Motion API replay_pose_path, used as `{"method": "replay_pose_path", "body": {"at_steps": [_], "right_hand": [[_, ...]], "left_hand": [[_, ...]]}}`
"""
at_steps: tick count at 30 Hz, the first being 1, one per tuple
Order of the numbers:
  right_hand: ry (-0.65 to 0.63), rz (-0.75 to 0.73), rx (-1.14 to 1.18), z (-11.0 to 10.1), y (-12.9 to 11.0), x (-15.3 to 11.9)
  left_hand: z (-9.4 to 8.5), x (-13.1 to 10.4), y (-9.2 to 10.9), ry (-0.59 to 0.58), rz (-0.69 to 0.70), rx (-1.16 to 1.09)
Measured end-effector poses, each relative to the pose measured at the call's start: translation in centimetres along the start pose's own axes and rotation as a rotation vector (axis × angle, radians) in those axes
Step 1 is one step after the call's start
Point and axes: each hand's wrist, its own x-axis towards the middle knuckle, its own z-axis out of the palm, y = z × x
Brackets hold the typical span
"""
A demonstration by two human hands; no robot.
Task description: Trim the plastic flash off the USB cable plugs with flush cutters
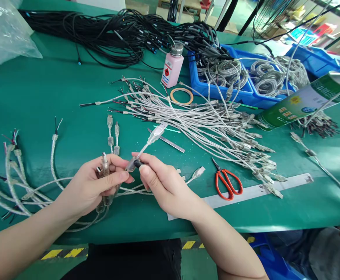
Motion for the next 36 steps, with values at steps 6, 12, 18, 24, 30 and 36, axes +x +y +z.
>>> {"method": "replay_pose_path", "body": {"at_steps": [6,12,18,24,30,36], "right_hand": [[-0.061,-0.052,-0.093,0.5,0.0,0.0],[0.121,-0.089,-0.132,0.2,0.5,0.2],[-0.068,-0.065,-0.025,0.4,0.5,0.0],[0.139,-0.105,-0.161,0.2,0.7,0.3],[0.144,0.028,0.427,0.0,0.9,1.2],[0.227,0.083,0.594,0.3,1.2,1.5]], "left_hand": [[0.1,-0.1,0.0,0.013,0.035,0.069],[0.2,-0.4,0.2,-0.048,-0.004,0.144],[0.2,0.0,-0.2,-0.016,0.019,0.076],[0.0,-0.4,0.2,-0.172,-0.031,0.221],[-0.3,-0.1,0.2,-0.261,-0.064,0.114],[0.2,0.1,0.1,-0.301,-0.117,0.069]]}}
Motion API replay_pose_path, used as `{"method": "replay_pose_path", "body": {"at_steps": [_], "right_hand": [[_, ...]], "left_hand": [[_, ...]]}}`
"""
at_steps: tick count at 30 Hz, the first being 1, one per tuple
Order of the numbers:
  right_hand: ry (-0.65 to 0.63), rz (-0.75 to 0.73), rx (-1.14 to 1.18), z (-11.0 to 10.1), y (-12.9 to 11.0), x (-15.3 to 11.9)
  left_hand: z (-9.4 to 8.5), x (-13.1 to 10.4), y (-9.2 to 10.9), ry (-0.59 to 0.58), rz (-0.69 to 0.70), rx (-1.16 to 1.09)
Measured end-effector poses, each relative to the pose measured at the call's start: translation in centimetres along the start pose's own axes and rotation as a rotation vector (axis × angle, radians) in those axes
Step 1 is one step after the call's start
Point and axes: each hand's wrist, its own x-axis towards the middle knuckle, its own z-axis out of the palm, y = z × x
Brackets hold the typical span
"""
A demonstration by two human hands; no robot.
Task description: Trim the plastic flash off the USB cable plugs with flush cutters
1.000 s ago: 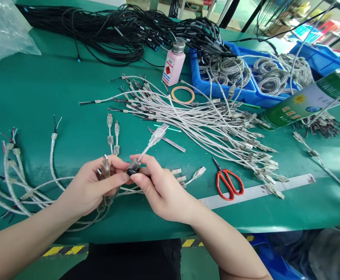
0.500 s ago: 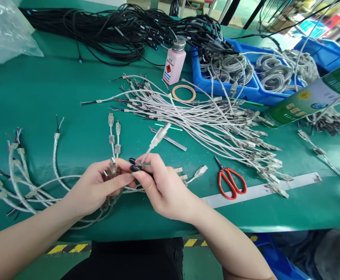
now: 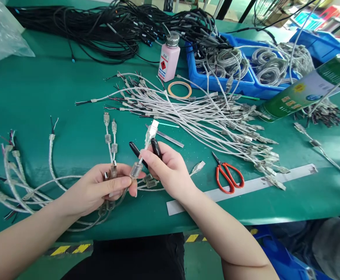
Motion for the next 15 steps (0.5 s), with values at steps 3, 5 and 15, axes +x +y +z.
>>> {"method": "replay_pose_path", "body": {"at_steps": [3,5,15], "right_hand": [[0.052,-0.028,0.015,0.11,0.2,-0.06],[0.079,-0.038,0.015,0.19,0.27,-0.08],[0.111,-0.077,-0.109,0.31,0.63,-0.05]], "left_hand": [[0.04,0.13,-0.15,0.015,0.027,-0.07],[-0.04,0.11,-0.27,0.007,0.032,-0.095],[0.35,0.08,-0.21,0.007,0.027,-0.095]]}}
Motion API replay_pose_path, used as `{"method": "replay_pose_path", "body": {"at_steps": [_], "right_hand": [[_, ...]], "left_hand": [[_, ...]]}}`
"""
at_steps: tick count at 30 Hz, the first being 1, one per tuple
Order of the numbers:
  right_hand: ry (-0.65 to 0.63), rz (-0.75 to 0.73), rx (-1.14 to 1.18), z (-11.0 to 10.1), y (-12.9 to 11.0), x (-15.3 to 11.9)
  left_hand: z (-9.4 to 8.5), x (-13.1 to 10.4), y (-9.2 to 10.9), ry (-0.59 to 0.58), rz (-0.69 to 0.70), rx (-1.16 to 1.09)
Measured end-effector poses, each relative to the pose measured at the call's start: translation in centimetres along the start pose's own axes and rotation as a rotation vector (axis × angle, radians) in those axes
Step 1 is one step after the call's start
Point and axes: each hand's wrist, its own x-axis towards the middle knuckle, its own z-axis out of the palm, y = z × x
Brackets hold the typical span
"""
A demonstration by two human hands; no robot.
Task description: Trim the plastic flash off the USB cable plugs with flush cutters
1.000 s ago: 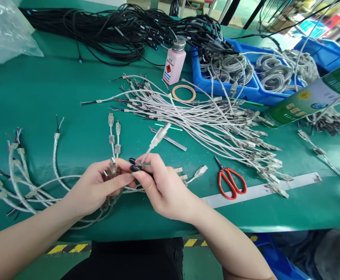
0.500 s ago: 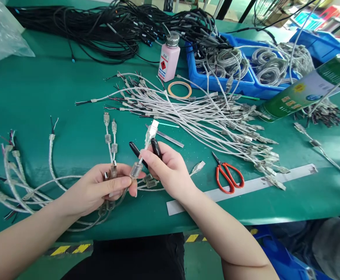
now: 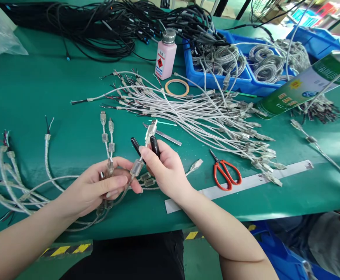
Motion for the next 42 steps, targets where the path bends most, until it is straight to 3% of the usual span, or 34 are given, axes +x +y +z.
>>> {"method": "replay_pose_path", "body": {"at_steps": [7,12,20,26,32,36,42], "right_hand": [[0.033,-0.06,-0.178,0.0,0.0,-0.2],[-0.005,-0.029,-0.086,0.2,-0.3,-0.3],[0.009,-0.028,-0.146,0.2,-0.3,-0.1],[-0.104,-0.05,-0.207,-0.5,-1.1,-0.5],[-0.428,-0.103,-0.552,-1.0,-2.0,-1.1],[-0.408,-0.129,-0.683,-1.0,-2.2,-0.7],[-0.342,-0.132,-0.621,-1.1,-2.2,-0.4]], "left_hand": [[0.7,-0.4,-0.1,0.106,-0.013,0.132],[0.5,-0.5,0.4,0.046,-0.035,0.225],[0.1,-0.6,0.0,0.038,-0.054,0.282],[0.2,-0.7,-0.2,0.116,0.01,0.193],[0.0,-0.3,0.0,0.143,0.062,0.141],[-0.2,-0.5,0.3,0.141,0.017,0.272],[-0.3,-0.6,0.4,0.062,-0.029,0.356]]}}
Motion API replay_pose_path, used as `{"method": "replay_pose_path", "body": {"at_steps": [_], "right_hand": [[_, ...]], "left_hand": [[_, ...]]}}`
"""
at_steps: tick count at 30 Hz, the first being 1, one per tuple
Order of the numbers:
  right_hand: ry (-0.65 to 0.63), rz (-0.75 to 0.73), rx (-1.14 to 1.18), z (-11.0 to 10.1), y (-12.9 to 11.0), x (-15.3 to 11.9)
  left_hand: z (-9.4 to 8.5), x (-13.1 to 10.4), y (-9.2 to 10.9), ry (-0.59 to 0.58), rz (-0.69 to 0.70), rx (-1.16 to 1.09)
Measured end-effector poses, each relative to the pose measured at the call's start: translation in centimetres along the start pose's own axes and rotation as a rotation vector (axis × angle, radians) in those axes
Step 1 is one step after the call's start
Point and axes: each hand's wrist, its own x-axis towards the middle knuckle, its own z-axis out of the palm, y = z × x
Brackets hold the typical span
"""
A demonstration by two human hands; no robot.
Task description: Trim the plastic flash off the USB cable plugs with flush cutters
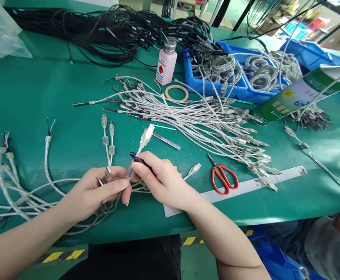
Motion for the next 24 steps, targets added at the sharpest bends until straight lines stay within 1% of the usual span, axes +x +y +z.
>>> {"method": "replay_pose_path", "body": {"at_steps": [2,4,7,10,12,14,16,18,19,21,23,24], "right_hand": [[0.049,0.013,0.054,0.0,0.1,0.1],[0.059,0.031,0.106,0.1,0.2,0.1],[0.064,0.073,0.213,0.3,0.2,0.3],[0.157,0.103,0.337,0.5,0.4,0.6],[0.191,0.112,0.339,0.6,0.4,0.6],[0.162,0.094,0.315,0.7,0.3,0.5],[0.119,0.07,0.268,0.7,0.1,0.4],[0.135,0.067,0.131,0.4,-0.1,0.3],[0.174,0.079,0.013,0.1,0.0,0.4],[0.282,0.149,-0.337,-0.8,0.4,0.6],[0.376,0.262,-0.693,-1.9,1.3,1.0],[0.407,0.313,-0.803,-2.5,1.9,1.2]], "left_hand": [[0.0,0.1,-0.2,0.002,0.003,-0.035],[0.2,0.3,-0.3,0.022,0.012,-0.072],[0.6,0.4,-0.4,0.053,-0.012,-0.078],[0.8,0.4,-0.4,0.142,0.006,-0.062],[0.7,0.5,-0.4,0.218,0.037,-0.016],[0.6,0.6,-0.4,0.237,0.047,0.031],[0.5,0.6,-0.4,0.205,0.051,0.029],[0.4,0.6,-0.3,0.198,0.046,-0.01],[0.4,0.6,-0.2,0.221,0.037,-0.033],[0.4,0.5,0.0,0.289,0.017,-0.084],[0.3,0.5,0.1,0.341,0.011,-0.138],[0.3,0.5,0.1,0.353,0.013,-0.157]]}}
